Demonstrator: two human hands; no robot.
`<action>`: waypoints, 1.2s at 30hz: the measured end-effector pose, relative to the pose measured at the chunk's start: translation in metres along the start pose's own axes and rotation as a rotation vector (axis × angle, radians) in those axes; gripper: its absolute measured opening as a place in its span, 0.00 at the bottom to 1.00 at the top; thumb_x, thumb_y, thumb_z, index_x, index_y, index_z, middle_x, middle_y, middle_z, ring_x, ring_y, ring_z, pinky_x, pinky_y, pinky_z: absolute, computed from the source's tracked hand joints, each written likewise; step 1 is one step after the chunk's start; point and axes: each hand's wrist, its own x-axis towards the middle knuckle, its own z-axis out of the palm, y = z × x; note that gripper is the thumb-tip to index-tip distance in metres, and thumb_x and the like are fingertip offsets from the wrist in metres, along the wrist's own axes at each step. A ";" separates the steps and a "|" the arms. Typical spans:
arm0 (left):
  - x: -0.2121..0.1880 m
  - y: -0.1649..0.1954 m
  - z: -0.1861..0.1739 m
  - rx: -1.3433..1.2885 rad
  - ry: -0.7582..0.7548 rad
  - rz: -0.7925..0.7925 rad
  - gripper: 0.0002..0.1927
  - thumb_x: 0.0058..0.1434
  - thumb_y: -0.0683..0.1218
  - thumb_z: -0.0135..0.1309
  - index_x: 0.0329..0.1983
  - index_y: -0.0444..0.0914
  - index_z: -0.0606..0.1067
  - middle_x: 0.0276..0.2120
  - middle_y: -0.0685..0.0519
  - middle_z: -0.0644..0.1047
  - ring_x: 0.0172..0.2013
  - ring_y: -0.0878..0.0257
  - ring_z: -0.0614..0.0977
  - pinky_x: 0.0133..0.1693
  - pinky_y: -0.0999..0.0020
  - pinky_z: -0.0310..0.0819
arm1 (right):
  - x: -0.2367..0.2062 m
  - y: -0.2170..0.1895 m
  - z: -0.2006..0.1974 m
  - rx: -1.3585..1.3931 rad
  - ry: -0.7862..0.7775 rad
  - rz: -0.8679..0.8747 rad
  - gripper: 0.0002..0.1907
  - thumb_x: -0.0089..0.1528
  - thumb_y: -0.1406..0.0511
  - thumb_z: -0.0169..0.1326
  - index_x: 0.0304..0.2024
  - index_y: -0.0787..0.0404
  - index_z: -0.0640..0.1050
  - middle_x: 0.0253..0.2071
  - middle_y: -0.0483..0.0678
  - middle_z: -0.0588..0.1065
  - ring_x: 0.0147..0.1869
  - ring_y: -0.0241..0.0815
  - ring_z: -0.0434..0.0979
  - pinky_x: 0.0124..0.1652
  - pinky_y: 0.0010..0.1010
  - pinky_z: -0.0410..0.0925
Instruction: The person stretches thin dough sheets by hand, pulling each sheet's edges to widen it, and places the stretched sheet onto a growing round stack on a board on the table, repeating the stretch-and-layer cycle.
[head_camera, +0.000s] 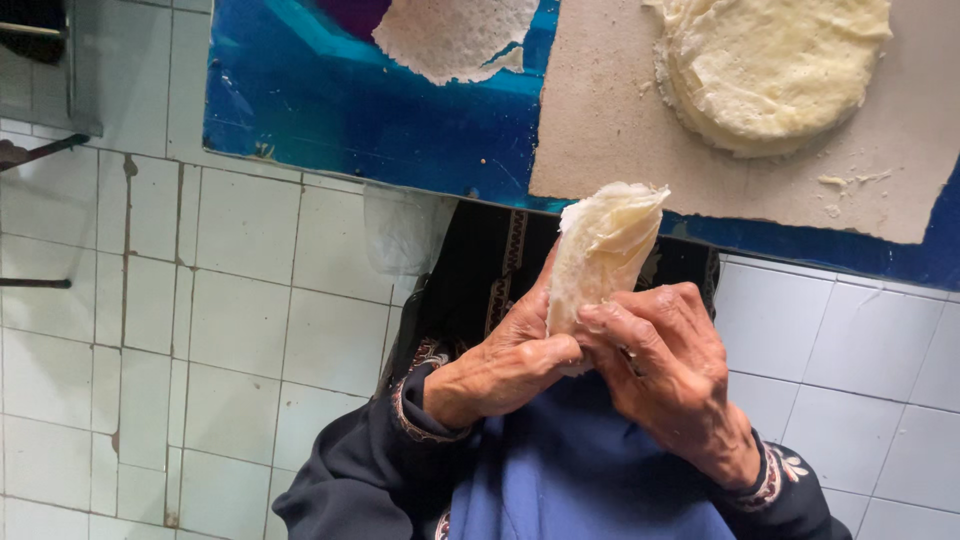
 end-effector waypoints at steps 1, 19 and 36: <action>0.000 0.002 0.001 0.080 0.004 0.002 0.54 0.57 0.32 0.41 0.86 0.51 0.38 0.59 0.51 0.64 0.49 0.63 0.66 0.46 0.70 0.64 | 0.001 0.000 0.000 -0.008 0.011 0.005 0.15 0.56 0.74 0.65 0.44 0.66 0.77 0.39 0.52 0.76 0.40 0.51 0.77 0.41 0.41 0.70; -0.002 -0.007 -0.004 0.044 0.014 0.103 0.53 0.56 0.32 0.42 0.84 0.48 0.42 0.63 0.54 0.64 0.53 0.68 0.69 0.49 0.74 0.68 | -0.014 -0.003 0.009 0.240 0.099 0.462 0.07 0.67 0.73 0.56 0.47 0.66 0.74 0.42 0.52 0.78 0.37 0.41 0.78 0.38 0.28 0.72; 0.002 -0.026 -0.012 -0.046 0.075 0.101 0.24 0.79 0.52 0.43 0.69 0.31 0.65 0.58 0.48 0.75 0.59 0.62 0.77 0.62 0.65 0.71 | -0.007 -0.004 0.014 0.114 0.085 0.335 0.21 0.57 0.70 0.66 0.51 0.67 0.75 0.37 0.49 0.75 0.37 0.36 0.75 0.39 0.25 0.72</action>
